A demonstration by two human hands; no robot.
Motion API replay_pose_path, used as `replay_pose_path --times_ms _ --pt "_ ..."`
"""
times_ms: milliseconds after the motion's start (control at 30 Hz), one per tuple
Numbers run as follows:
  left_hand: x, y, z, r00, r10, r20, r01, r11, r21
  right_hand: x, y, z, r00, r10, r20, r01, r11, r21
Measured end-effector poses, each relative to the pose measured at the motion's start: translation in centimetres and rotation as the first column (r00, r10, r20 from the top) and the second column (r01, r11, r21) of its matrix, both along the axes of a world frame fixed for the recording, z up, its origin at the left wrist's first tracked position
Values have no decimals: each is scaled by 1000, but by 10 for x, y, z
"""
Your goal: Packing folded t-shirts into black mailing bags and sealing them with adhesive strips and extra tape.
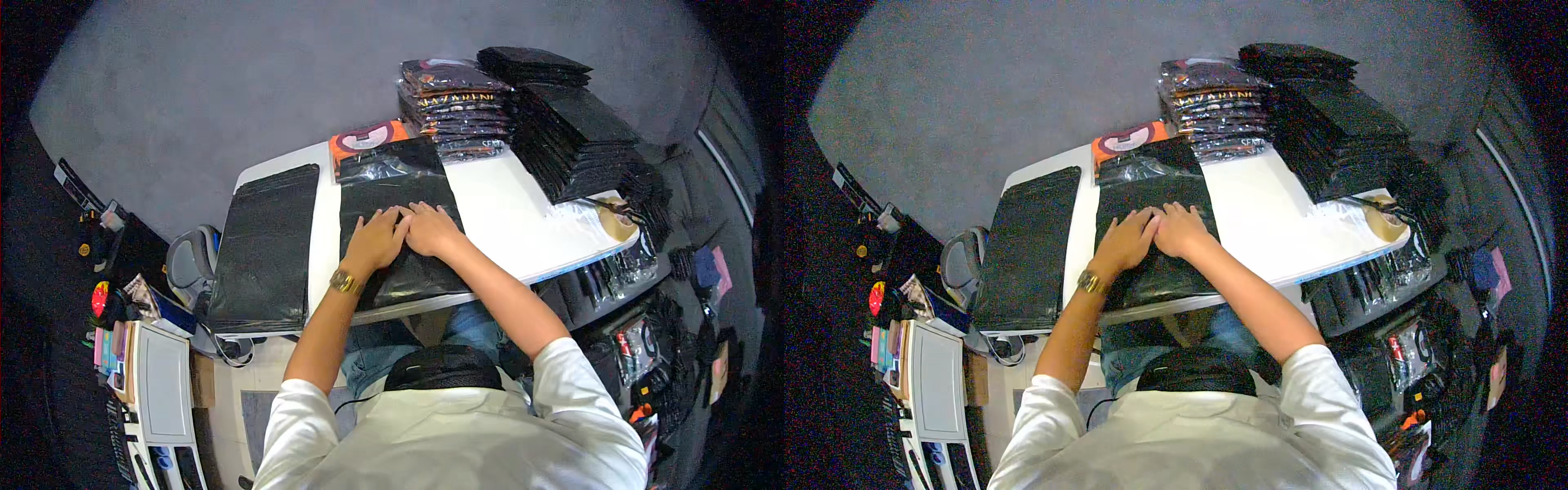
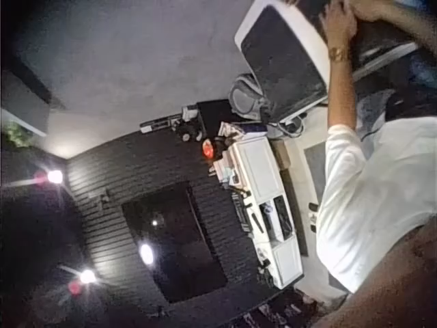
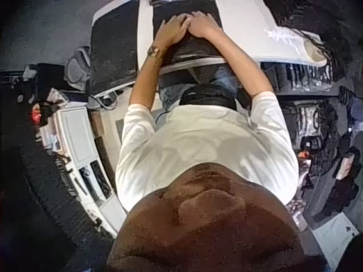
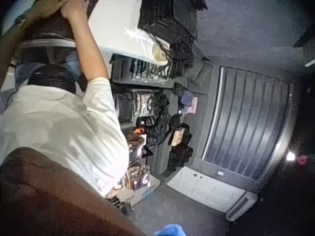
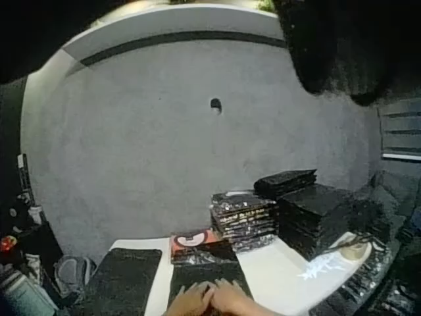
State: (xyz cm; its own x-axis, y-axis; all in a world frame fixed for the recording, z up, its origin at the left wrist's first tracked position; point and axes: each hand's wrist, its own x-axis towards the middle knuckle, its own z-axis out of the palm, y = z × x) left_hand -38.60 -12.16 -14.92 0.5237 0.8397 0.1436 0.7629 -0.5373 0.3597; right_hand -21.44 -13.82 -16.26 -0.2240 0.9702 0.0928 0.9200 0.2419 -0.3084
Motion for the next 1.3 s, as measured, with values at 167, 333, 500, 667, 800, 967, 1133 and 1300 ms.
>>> replay_pose_path --times_ms 167,333,500,667,800,967,1133,1300 --pt "22 57 -15 965 164 -205 -185 979 -89 -6 51 2 956 -195 219 248 937 -245" --pt "10 96 -25 943 235 -235 -264 959 -102 9 72 2 937 -275 213 330 897 -293" --pt "-20 114 -31 942 264 -206 -284 956 -73 40 82 -12 950 -239 199 286 924 -254" --pt "-8 103 -21 924 316 -216 -338 938 -76 48 81 -13 945 -308 110 325 923 -206" --pt "10 104 -29 983 118 -141 -123 992 -28 12 79 -13 995 -93 41 94 995 -24" --pt "4 114 -42 980 70 -185 -79 996 -42 24 86 -20 993 6 114 13 986 -169" --pt "-51 123 -40 969 109 -222 -108 994 16 56 84 -18 991 -31 130 49 989 -137" --pt "-48 105 -14 991 71 -112 -83 991 -105 102 70 -31 991 -131 19 132 989 -73"
